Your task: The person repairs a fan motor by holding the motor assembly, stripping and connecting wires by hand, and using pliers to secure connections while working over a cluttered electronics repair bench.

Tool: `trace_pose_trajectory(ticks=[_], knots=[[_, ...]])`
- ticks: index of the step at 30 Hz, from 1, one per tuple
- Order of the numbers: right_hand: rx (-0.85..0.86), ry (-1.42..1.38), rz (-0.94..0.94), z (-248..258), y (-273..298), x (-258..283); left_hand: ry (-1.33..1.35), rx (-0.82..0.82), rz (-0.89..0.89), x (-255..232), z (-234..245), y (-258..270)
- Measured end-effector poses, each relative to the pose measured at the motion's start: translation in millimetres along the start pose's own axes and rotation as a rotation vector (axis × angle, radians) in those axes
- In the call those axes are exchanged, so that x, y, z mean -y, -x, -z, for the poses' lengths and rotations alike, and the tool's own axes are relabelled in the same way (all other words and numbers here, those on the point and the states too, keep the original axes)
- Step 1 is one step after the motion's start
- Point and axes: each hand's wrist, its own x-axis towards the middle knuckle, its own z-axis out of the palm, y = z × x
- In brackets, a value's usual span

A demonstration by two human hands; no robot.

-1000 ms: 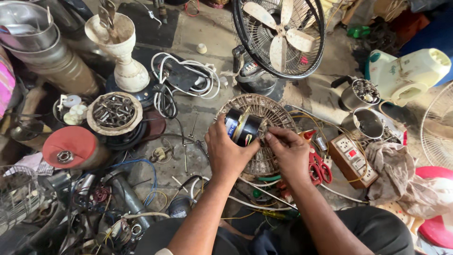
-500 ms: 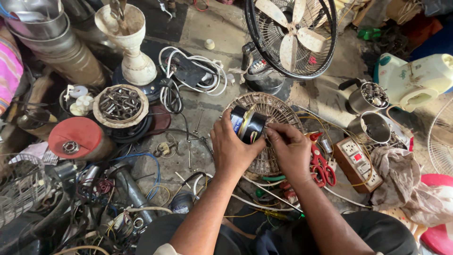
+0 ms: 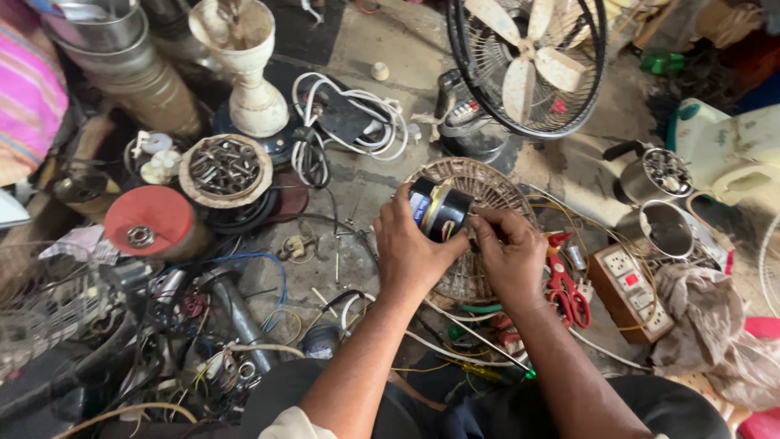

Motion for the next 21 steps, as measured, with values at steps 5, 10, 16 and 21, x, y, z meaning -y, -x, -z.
trace_pose_trajectory(ticks=[5, 10, 16, 21], knots=[[0.019, 0.047, 0.189, -1.8, -5.3, 2.7, 0.011, 0.022, 0.054, 2.1, 1.7, -1.3], [0.023, 0.073, 0.375, 3.2, -8.7, 5.3, 0.008, 0.067, 0.088, -0.1, 4.8, -5.9], [0.121, 0.293, 0.201, -2.8, -9.2, -11.2, -0.010, 0.125, 0.123, -4.1, 8.0, -6.7], [0.094, -0.025, 0.210, -1.7, -8.3, -5.4, -0.026, 0.082, 0.091, -2.0, 3.0, -6.7]])
